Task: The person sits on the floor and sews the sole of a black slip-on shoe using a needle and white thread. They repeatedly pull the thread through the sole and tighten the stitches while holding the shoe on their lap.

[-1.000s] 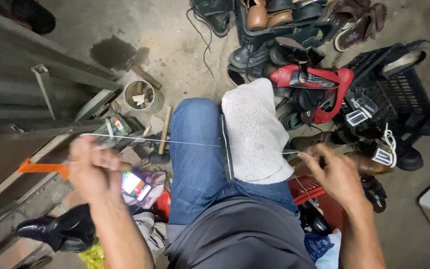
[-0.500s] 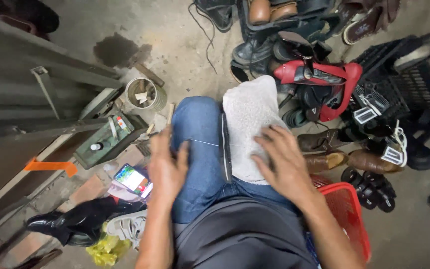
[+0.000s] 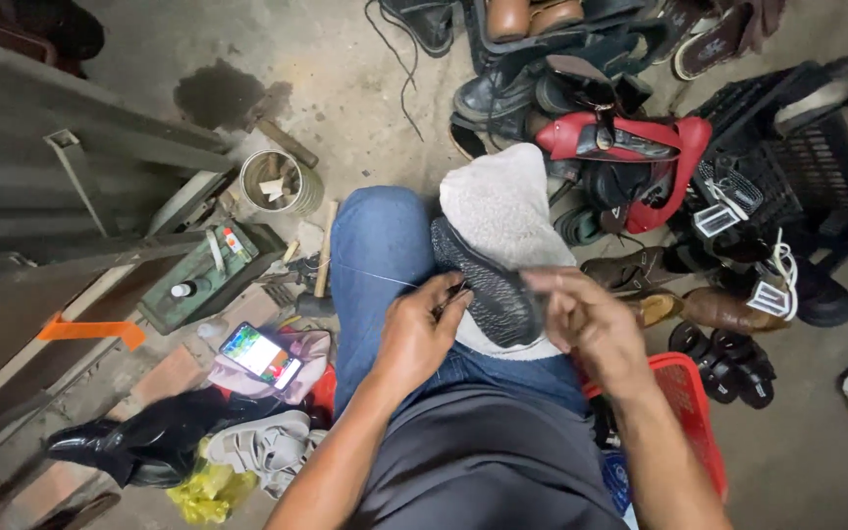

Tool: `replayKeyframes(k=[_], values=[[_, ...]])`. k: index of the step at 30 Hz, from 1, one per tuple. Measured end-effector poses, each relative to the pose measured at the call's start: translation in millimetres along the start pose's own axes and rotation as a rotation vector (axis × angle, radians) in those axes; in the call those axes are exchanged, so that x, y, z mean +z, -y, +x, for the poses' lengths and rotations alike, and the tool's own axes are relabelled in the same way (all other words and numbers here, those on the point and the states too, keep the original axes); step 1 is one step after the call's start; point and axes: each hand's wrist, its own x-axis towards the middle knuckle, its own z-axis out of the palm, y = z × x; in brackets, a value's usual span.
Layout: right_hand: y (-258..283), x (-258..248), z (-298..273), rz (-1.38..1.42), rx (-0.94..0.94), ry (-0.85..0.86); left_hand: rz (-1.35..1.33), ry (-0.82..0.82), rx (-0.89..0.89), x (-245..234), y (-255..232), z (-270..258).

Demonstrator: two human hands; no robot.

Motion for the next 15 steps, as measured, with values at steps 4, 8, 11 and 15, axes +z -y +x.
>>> replayKeyframes(k=[4, 8, 11, 15], values=[[33.6, 22.8, 4.4, -0.58, 0.207, -0.001, 0.031, 0.051, 0.049, 7.0, -4.1, 4.1], [32.1, 16.0, 6.8, -0.612, 0.474, -0.268, 0.041, 0.071, 0.078, -2.8, -7.6, 5.1], [35.2, 13.4, 11.4, -0.393, 0.424, -0.417, 0.022, 0.047, 0.046, -30.5, -15.1, 2.6], [28.9, 4.4, 6.6, -0.126, 0.306, -0.566, -0.002, -0.051, -0.011, -61.6, -11.4, -3.3]])
